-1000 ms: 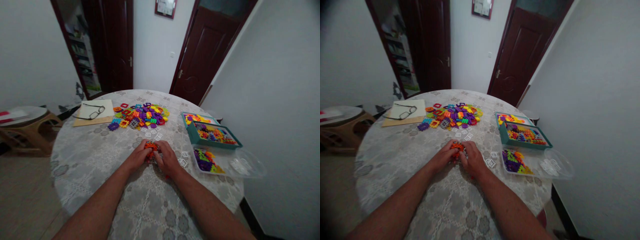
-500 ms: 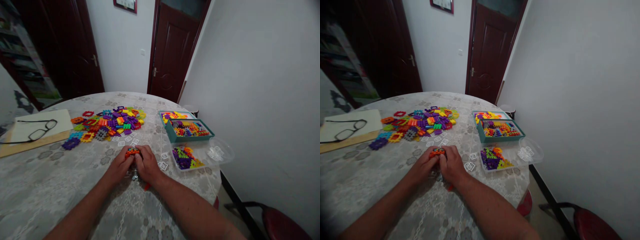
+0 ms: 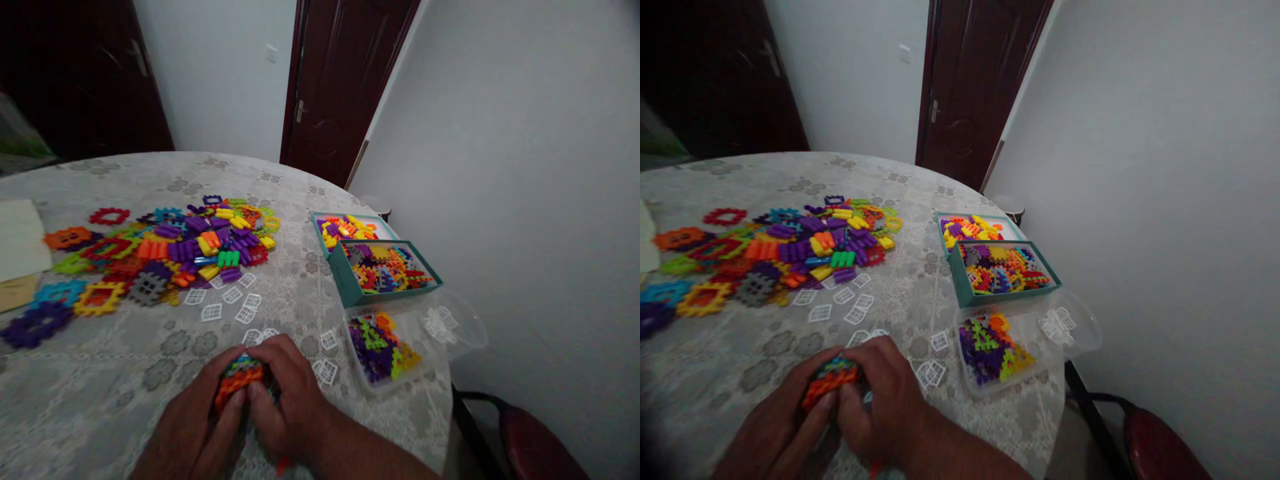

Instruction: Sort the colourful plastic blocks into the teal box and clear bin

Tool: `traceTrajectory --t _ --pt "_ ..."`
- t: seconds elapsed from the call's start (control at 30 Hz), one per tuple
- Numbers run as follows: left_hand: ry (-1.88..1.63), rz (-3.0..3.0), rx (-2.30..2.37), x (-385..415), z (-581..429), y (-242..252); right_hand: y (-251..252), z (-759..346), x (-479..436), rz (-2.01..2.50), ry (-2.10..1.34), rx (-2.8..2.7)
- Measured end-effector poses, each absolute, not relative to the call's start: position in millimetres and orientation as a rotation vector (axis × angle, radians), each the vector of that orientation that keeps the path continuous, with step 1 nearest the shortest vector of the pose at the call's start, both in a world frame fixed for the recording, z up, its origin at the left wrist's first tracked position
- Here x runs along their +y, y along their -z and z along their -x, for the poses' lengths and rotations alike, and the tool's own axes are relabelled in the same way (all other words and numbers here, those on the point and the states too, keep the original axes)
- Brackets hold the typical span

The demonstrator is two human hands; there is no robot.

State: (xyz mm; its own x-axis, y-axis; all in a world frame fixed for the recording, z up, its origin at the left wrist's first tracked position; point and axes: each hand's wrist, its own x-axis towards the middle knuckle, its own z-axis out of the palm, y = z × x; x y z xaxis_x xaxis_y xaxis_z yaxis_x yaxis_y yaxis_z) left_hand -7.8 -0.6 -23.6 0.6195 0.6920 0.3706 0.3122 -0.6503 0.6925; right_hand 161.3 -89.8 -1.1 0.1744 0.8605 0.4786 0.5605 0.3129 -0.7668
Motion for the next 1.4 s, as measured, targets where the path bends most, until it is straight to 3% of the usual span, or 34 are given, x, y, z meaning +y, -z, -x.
traceTrajectory --t 0.4,0.73,0.87,1.0,1.17,1.4 --pt "-0.809 -2.252 0.804 6 0 18 8 -164 -80 1.439 -0.388 -1.454" --pt "-0.916 -1.737 0.904 13 -2 11 -29 -174 -75 1.549 -0.577 -1.079" --pt "-0.867 -1.687 0.902 19 -4 10 -59 -211 -87 1.552 -0.416 -1.055" --pt "-0.849 -1.699 0.915 23 -5 11 -91 -296 -103 1.663 -0.002 -1.009" --pt "-0.822 -1.694 0.913 25 -4 12 -115 -419 -116 2.155 0.514 -0.877" --pt "-0.819 -1.658 0.929 25 -4 13 -101 -482 -112 2.483 0.531 -1.081"
